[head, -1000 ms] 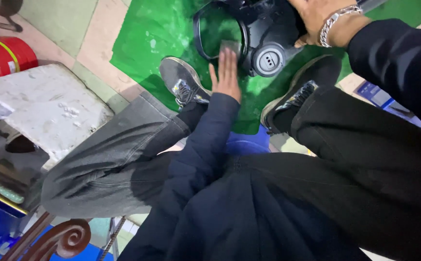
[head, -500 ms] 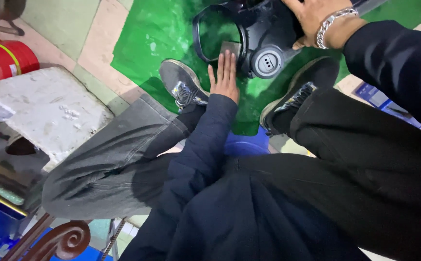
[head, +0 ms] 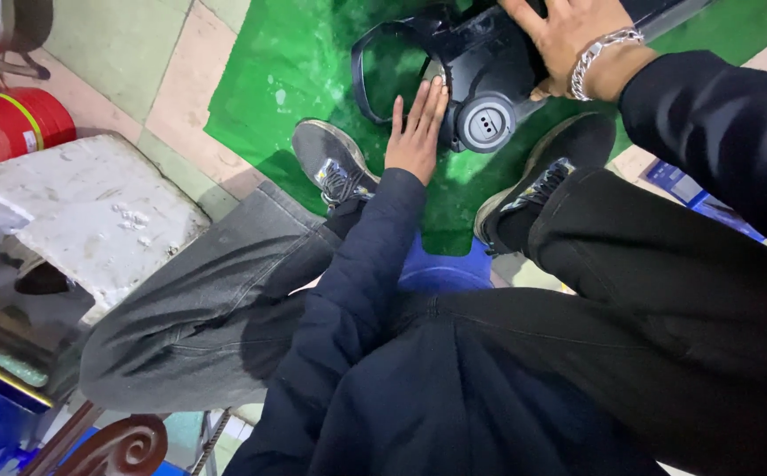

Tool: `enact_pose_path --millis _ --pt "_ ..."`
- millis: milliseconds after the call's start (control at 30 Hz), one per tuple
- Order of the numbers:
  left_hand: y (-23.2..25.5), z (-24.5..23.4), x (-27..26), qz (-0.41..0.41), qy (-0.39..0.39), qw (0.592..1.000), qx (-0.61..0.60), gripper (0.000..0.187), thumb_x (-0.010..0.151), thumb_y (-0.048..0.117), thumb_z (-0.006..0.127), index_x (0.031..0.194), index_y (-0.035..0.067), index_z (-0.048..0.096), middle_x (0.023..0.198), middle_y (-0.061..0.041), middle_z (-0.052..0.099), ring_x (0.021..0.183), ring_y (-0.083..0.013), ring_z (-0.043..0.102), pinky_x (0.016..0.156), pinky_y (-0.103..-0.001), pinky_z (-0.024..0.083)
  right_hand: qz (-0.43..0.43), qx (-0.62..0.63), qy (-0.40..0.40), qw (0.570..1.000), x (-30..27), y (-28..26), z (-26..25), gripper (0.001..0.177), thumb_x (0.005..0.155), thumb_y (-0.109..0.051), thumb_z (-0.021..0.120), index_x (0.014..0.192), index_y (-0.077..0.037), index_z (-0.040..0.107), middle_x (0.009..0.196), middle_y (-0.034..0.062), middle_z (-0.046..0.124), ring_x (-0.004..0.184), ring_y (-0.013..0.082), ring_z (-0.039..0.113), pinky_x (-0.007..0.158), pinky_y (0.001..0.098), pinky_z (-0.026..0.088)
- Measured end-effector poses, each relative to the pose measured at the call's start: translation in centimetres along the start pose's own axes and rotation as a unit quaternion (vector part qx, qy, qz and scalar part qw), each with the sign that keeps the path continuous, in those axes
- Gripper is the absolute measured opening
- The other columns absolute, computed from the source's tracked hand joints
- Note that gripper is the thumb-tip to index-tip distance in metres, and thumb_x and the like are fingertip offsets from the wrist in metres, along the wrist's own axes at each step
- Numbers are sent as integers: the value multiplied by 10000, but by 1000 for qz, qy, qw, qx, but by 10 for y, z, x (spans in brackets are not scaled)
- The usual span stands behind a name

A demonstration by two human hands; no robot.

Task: Cleaning a black plastic motorcycle part using water and a sponge

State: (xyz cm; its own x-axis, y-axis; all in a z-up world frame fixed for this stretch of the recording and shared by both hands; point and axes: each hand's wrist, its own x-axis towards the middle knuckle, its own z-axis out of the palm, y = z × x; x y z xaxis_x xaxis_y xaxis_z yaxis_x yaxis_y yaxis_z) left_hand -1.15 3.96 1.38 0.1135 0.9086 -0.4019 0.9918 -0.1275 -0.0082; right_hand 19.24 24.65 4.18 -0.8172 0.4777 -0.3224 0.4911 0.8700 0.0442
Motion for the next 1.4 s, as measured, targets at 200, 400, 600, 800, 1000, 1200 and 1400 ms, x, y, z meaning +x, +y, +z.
enact_pose_path --millis 200,400,600,800,1000,1200,1400 --pt "1 32 28 -30 149 988 29 653 970 -131 480 1598 29 395 1678 -149 147 1562 -300 90 1289 -555 155 7 -6 -16 1000 2 0 3 1483 482 -707 780 1730 -231 137 1564 137 479 1416 314 461 1035 446 454" --pt "-7 18 26 -20 110 994 15 636 1005 -76 465 1613 35 318 1677 -122 157 1552 -274 86 1290 -505 192 20 -17 -36 999 3 -2 -10 1499 474 -717 803 1713 -243 106 1570 133 426 1354 307 517 918 427 528" --pt "-37 19 24 83 157 982 71 642 974 15 502 1599 22 355 1654 -137 263 1535 -287 176 1241 -473 265 6 9 58 998 -1 -3 0 1509 391 -659 806 1713 -205 235 1593 207 401 1467 375 386 1092 529 383" --pt "-66 29 27 230 185 954 47 666 932 80 581 1571 32 399 1630 -151 327 1521 -307 268 1183 -476 337 -1 114 75 991 0 -3 3 1506 356 -469 838 1695 -186 208 1652 283 273 1551 435 194 1185 678 202" --pt "-95 19 41 324 93 941 6 866 951 372 705 1635 66 271 1673 -140 252 1544 -333 198 1226 -587 251 -2 149 68 987 0 -4 -4 1506 351 -398 844 1683 -187 172 1677 298 188 1568 438 112 1178 729 165" --pt "-106 10 47 287 186 935 90 686 1015 375 507 1657 220 325 1683 7 309 1566 -344 113 1305 -541 51 -9 179 77 981 0 -5 -1 1517 330 -357 842 1682 -166 183 1660 338 213 1565 469 103 1184 762 105" --pt "-86 4 44 125 177 976 -8 540 1075 191 497 1607 157 411 1628 -20 417 1527 -304 215 1241 -568 131 -11 189 77 979 1 -3 0 1496 339 -372 816 1677 -160 183 1662 351 179 1564 478 73 1175 784 78"
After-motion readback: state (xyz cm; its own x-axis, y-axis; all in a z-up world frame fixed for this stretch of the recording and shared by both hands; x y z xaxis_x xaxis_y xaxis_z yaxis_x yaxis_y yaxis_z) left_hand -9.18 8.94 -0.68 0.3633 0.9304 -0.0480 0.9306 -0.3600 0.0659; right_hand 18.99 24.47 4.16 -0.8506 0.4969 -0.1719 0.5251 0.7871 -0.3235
